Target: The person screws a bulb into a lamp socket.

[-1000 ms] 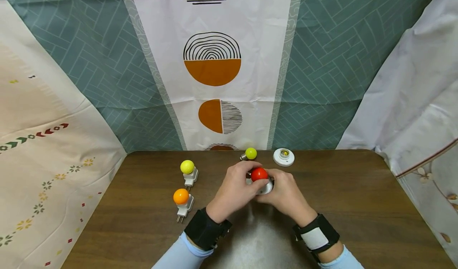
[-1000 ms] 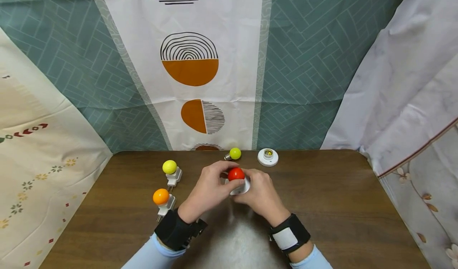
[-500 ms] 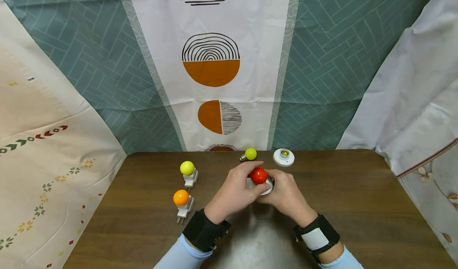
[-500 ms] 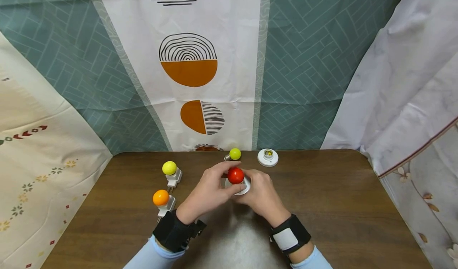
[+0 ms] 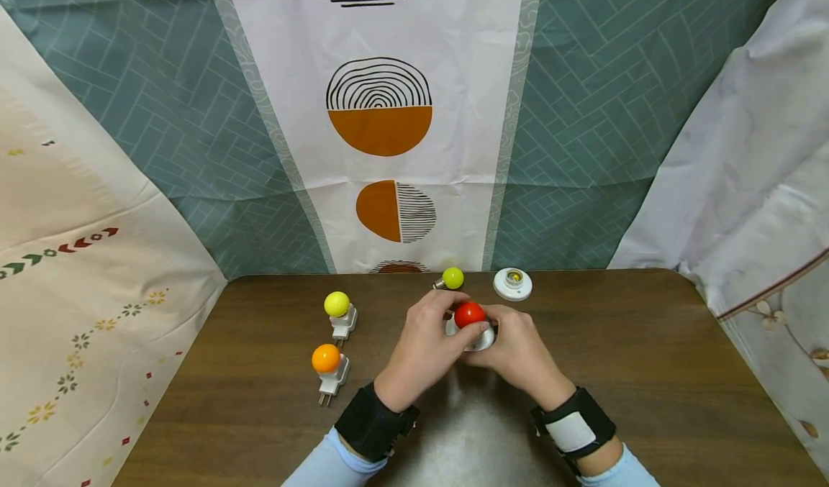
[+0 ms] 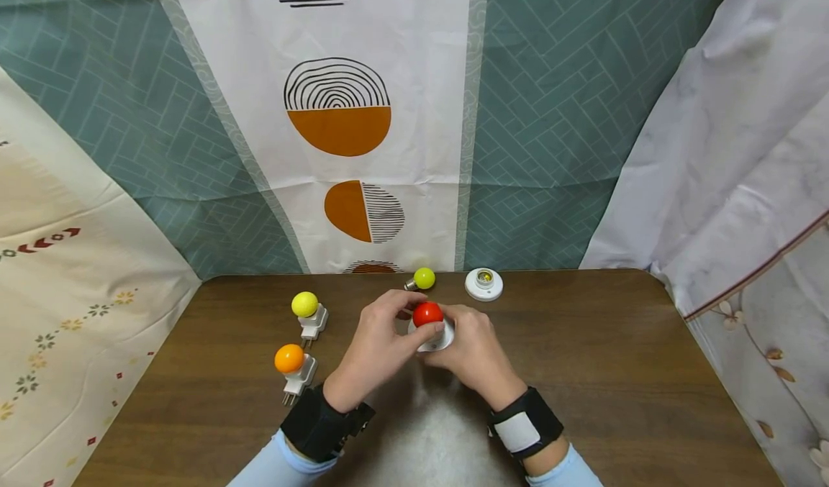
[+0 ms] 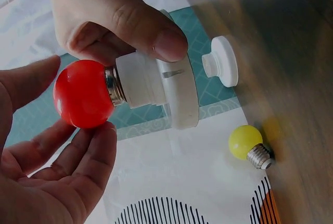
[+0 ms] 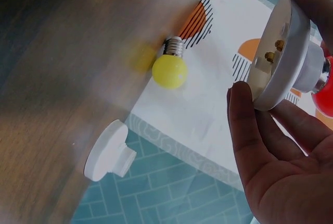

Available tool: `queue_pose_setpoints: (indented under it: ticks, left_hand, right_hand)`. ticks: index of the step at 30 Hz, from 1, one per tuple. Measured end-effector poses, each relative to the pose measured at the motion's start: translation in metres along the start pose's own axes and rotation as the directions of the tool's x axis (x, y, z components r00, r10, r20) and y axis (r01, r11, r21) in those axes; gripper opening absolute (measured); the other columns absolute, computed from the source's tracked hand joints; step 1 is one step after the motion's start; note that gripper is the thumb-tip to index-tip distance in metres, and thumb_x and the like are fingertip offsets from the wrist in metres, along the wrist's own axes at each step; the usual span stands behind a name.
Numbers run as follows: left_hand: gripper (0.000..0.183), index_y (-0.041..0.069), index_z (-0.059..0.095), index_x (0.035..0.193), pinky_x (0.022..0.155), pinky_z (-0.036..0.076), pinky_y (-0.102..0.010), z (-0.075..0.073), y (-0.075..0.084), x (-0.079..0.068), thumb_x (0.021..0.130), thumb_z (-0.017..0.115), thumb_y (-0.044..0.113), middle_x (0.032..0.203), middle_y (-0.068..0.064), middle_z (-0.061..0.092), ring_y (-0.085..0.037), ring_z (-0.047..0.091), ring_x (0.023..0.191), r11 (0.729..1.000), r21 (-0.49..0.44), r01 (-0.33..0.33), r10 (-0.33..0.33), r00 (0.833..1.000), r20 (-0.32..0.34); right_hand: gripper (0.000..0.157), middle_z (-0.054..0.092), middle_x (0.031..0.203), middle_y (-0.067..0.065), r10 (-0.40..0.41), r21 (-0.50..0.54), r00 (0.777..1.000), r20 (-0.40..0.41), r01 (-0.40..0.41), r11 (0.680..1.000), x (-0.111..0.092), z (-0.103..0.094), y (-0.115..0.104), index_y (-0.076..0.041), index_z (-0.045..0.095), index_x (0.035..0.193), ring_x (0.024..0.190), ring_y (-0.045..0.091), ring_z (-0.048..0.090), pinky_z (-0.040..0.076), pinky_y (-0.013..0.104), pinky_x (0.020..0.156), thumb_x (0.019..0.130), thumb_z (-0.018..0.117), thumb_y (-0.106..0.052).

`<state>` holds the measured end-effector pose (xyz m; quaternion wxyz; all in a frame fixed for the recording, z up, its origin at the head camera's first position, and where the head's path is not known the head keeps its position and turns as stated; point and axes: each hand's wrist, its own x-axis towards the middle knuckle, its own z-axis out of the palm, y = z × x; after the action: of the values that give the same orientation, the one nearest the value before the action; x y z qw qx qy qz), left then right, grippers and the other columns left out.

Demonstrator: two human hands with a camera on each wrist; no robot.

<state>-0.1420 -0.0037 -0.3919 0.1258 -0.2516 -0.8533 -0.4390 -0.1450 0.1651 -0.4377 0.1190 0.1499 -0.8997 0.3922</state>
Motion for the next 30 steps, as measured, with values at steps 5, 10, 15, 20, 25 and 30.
queue_pose_setpoints:
  ticks: [5, 10, 15, 20, 25, 30]
  left_hand:
    - [0.035, 0.013, 0.061, 0.111, 0.075, 0.045, -0.02, -0.001, 0.0006, -0.0001, 0.082, 0.071, 0.029, 0.104, 0.005, 0.056, -0.007, 0.052, 0.09, 1.0, 0.012, -0.009, 0.008, 1.0, 0.019]
    - [0.033, 0.012, 0.06, 0.114, 0.08, 0.045, -0.023, -0.003, 0.0005, 0.0005, 0.083, 0.07, 0.022, 0.109, 0.004, 0.056, -0.007, 0.052, 0.094, 1.0, 0.002, -0.026, 0.026, 0.998, 0.054]
    - [0.033, 0.013, 0.059, 0.117, 0.085, 0.042, -0.021, -0.005, -0.0006, 0.001, 0.085, 0.067, 0.016, 0.115, 0.005, 0.055, -0.006, 0.051, 0.1, 0.999, -0.027, -0.038, 0.041, 0.993, 0.109]
    - [0.035, 0.015, 0.058, 0.12, 0.087, 0.041, -0.021, -0.0069, -0.0006, 0.0007, 0.086, 0.066, 0.017, 0.117, 0.006, 0.054, -0.006, 0.049, 0.103, 0.998, -0.05, -0.041, 0.047, 0.991, 0.129]
    - [0.038, 0.015, 0.058, 0.118, 0.085, 0.042, -0.023, -0.0068, 0.0006, 0.0012, 0.083, 0.07, 0.024, 0.114, 0.004, 0.056, -0.007, 0.051, 0.101, 0.998, -0.047, -0.045, 0.048, 0.997, 0.067]
    - [0.041, 0.015, 0.061, 0.113, 0.08, 0.044, -0.024, -0.0055, 0.0028, -0.0002, 0.078, 0.074, 0.034, 0.105, 0.005, 0.057, -0.013, 0.054, 0.095, 0.998, -0.048, 0.033, -0.035, 0.999, -0.039]
  right_hand:
    - [0.062, 0.061, 0.097, -0.011, 0.003, 0.0, 1.0, 0.001, -0.003, 1.0, 0.0001, -0.0003, -0.0021, -0.016, 0.065, 0.108, 0.083, 0.004, 0.056, 0.048, 0.025, 0.07, 0.053, 0.087, -0.034]
    - [0.059, 0.06, 0.097, -0.01, 0.006, -0.001, 1.0, 0.012, -0.006, 1.0, 0.0004, -0.0002, -0.0033, -0.016, 0.065, 0.107, 0.081, 0.004, 0.056, 0.047, 0.022, 0.07, 0.054, 0.087, -0.033]
    - [0.056, 0.06, 0.096, -0.01, -0.002, 0.003, 1.0, 0.004, 0.002, 1.0, 0.0004, 0.0011, -0.0025, -0.016, 0.065, 0.105, 0.08, 0.004, 0.056, 0.048, 0.021, 0.069, 0.055, 0.086, -0.031]
    - [0.058, 0.06, 0.096, -0.01, -0.012, 0.0, 1.0, -0.001, 0.012, 1.0, 0.0002, 0.0013, -0.0037, -0.016, 0.065, 0.105, 0.08, 0.005, 0.056, 0.048, 0.022, 0.07, 0.055, 0.087, -0.032]
    - [0.059, 0.061, 0.097, -0.01, -0.013, -0.009, 1.0, -0.012, 0.013, 1.0, 0.0008, 0.0009, -0.0034, -0.015, 0.065, 0.106, 0.082, 0.005, 0.056, 0.049, 0.026, 0.071, 0.054, 0.087, -0.033]
    - [0.06, 0.061, 0.098, -0.01, -0.008, -0.01, 1.0, -0.012, 0.007, 1.0, 0.0013, 0.0004, -0.0035, -0.015, 0.065, 0.107, 0.084, 0.005, 0.056, 0.049, 0.027, 0.072, 0.055, 0.087, -0.034]
